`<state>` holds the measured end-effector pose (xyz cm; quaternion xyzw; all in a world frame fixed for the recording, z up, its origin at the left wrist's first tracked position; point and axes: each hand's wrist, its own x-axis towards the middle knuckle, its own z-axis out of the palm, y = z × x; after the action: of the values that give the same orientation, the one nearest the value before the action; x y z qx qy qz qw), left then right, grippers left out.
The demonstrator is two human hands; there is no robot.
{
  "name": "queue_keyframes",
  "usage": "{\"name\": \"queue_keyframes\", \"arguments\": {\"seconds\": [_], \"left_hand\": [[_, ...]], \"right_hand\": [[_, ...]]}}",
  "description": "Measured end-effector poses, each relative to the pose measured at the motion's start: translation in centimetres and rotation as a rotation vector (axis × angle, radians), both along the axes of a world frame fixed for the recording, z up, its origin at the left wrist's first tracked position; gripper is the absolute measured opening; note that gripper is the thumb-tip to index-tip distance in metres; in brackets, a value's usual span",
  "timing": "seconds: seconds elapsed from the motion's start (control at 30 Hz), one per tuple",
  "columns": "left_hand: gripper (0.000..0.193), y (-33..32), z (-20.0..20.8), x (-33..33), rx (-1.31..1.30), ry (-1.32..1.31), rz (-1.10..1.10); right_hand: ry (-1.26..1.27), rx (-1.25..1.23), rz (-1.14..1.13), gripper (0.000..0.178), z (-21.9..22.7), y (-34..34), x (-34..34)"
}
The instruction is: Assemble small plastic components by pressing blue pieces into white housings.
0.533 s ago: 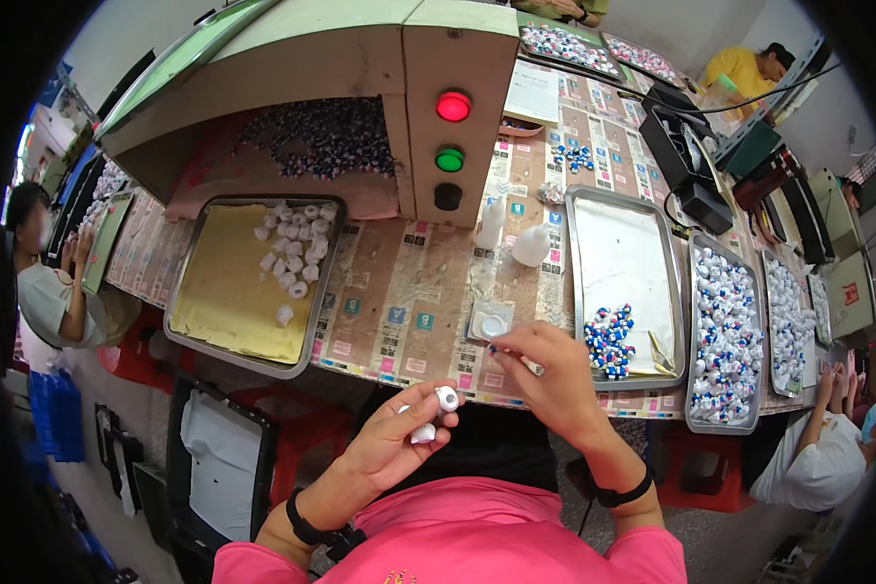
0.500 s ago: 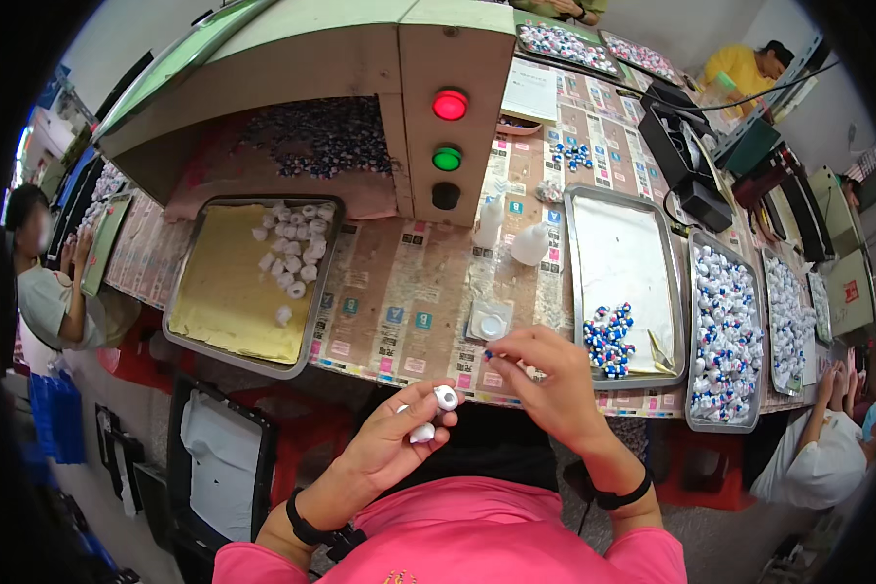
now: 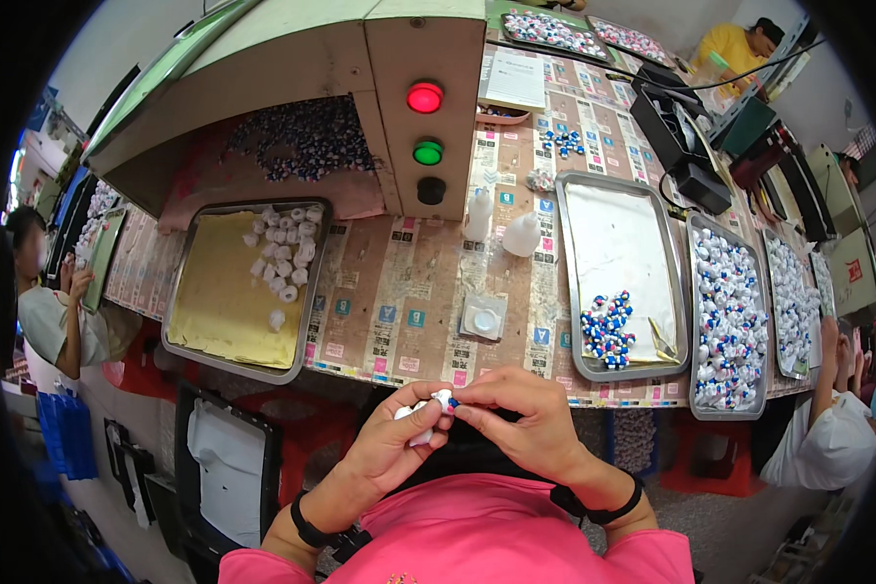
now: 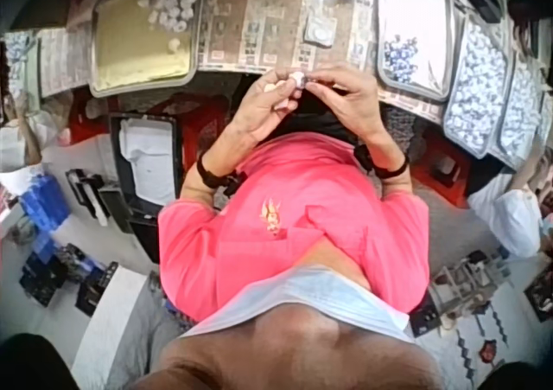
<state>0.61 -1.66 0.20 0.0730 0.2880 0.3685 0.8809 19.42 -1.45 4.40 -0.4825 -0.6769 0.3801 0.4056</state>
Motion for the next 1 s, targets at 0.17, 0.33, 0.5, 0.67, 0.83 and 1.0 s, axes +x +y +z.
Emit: {"name": "queue_keyframes", "arguments": {"seconds": [0.17,0.33,0.5,0.67,0.83,1.0], "left_hand": [[0.022,-0.2,0.3,0.3,0.112,0.047,0.028],[0.022,-0.5,1.2,0.4,0.199,0.08,0.035],[0.023,-0.3,1.6,-0.2,0.225,0.16,0.033],[0.024,-0.2,2.0,-0.9,0.248,0.175,0.059],[0.024,-0.2,2.5,-0.9,0.282,0.201,0.072],[0.024,-0.6,2.5,0.2,0.403,0.327,0.139]], "right_hand": [[0.003,0.045,0.017,0.021,0.3,-0.5,0.2],[0.136,0.032,0.024,0.02,0.5,-0.8,0.1],[0.115,0.053,0.046,0.023,0.2,-0.8,-0.1],[-0.023,0.138,0.028,0.026,1.1,-0.5,-0.6],[-0.094,0.252,0.024,0.026,1.0,-0.4,-0.3],[-0.03,0.24,0.001,0.022,0.8,-0.8,0.4]]}}
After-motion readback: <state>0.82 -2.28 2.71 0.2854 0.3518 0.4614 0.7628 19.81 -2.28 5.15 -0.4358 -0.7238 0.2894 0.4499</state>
